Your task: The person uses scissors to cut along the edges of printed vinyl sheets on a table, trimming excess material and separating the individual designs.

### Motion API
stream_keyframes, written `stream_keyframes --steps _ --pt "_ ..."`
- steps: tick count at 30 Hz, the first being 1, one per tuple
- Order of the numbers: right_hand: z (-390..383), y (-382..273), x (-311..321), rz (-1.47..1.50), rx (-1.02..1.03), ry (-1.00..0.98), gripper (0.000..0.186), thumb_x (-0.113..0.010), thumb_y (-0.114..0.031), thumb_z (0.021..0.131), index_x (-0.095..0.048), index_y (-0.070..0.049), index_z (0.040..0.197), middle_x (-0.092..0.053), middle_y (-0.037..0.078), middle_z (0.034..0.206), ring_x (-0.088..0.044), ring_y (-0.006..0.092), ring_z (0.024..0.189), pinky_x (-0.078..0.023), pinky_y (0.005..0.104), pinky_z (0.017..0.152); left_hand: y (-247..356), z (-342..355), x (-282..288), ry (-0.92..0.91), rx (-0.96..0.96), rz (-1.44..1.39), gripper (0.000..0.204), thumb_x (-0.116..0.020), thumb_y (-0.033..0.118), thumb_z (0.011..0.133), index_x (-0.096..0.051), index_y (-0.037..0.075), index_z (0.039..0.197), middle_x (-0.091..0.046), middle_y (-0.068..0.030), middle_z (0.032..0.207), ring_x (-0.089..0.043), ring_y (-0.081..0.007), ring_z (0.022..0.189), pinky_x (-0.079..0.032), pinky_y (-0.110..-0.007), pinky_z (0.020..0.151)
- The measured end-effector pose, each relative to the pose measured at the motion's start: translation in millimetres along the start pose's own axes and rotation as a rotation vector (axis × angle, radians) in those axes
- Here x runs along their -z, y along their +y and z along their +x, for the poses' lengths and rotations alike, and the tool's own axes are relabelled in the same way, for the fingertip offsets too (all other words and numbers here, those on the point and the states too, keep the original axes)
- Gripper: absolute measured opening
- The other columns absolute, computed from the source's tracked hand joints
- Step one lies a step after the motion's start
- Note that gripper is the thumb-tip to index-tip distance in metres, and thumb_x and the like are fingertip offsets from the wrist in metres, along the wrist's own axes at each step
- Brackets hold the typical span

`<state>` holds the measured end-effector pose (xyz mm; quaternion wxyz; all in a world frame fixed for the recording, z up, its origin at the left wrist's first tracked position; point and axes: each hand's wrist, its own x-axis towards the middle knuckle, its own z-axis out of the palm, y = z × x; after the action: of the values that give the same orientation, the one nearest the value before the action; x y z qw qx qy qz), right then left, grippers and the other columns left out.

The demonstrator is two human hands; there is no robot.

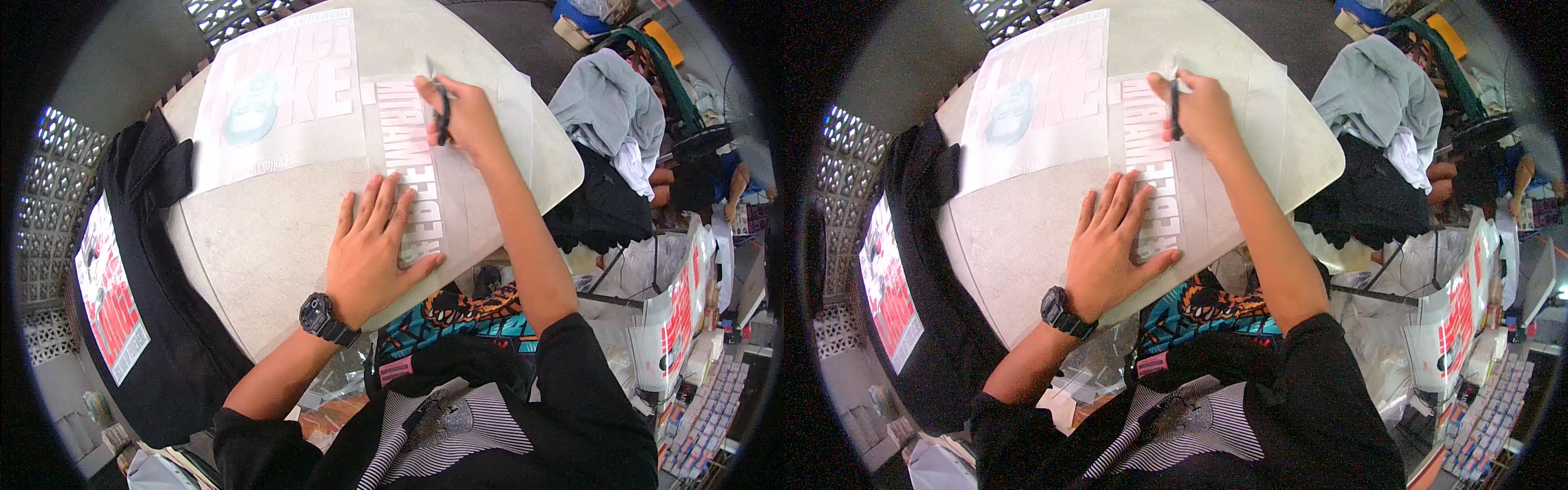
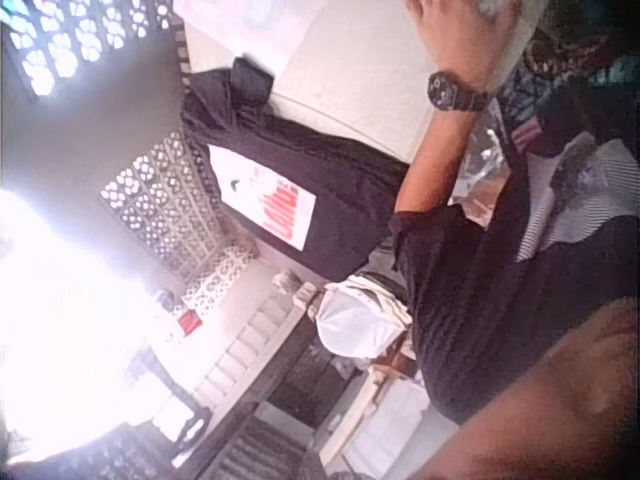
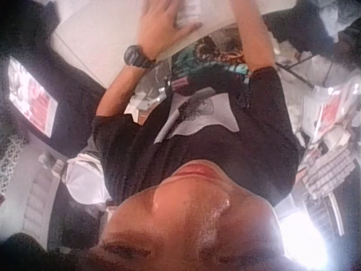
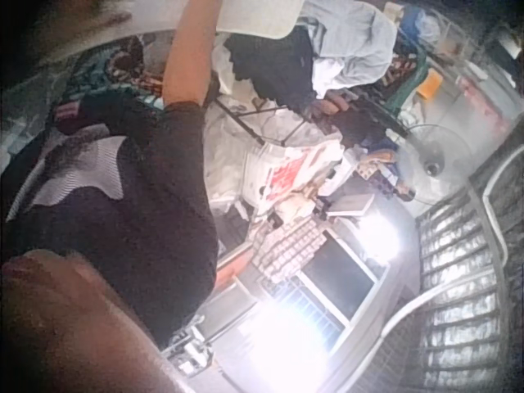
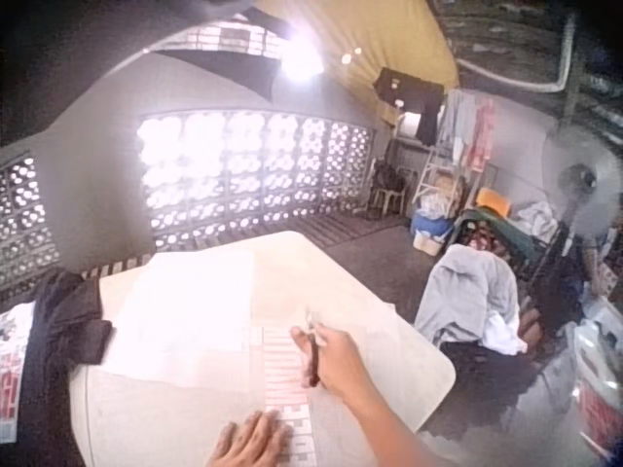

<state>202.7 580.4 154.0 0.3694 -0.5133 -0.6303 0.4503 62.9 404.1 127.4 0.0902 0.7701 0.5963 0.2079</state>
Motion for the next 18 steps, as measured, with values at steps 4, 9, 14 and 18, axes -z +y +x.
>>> stream_keyframes --steps 4,9,14,18 --pt "-50 -16 21 -0.28 0.009 0.018 0.072 -0.076 -0.046 0.086 -0.052 -0.01 0.144 -0.06 0.005 0.059 -0.062 0.0148 0.05 -0.046 0.0282 0.05 0 0 0 0.002 -0.004 -0.027 0.08 -0.067 0.056 0.085 -0.048 0.005 0.143 -0.036 -0.0186 0.157 -0.03 -0.0346 0.148 -0.021 -0.054 0.12" --pt "-114 10 44 -0.78 0.363 -0.11 0.066 -0.079 -0.044 0.079 -0.058 -0.025 0.139 -0.063 0.011 0.071 -0.065 0.0294 0.066 -0.052 0.0416 0.061 0 -4 0 0.023 -0.048 0.024 0.079 -0.065 0.057 0.086 -0.05 0.003 0.141 -0.041 -0.0205 0.153 -0.033 -0.0347 0.146 -0.018 -0.055 0.121" --pt "-119 10 79 -0.873 0.306 0.096 0.059 -0.079 -0.044 0.079 -0.064 -0.02 0.131 -0.064 0.012 0.08 -0.065 0.03 0.075 -0.051 0.0417 0.065 -7 -7 34 -0.027 0.038 0.107 0.051 -0.07 0.044 0.087 -0.06 0.005 0.119 -0.056 -0.0172 0.133 -0.049 -0.0332 0.129 -0.021 -0.055 0.119" --pt "-156 -14 82 -0.418 0.221 0.064 0.055 -0.082 -0.027 0.08 -0.063 -0.008 0.128 -0.064 0.004 0.075 -0.063 0.0132 0.067 -0.048 0.0288 0.06 -27 -30 51 -0.049 0.139 0.196 0.034 -0.073 0.034 0.087 -0.064 0.005 0.105 -0.061 -0.0146 0.116 -0.057 -0.032 0.114 -0.03 -0.052 0.114"
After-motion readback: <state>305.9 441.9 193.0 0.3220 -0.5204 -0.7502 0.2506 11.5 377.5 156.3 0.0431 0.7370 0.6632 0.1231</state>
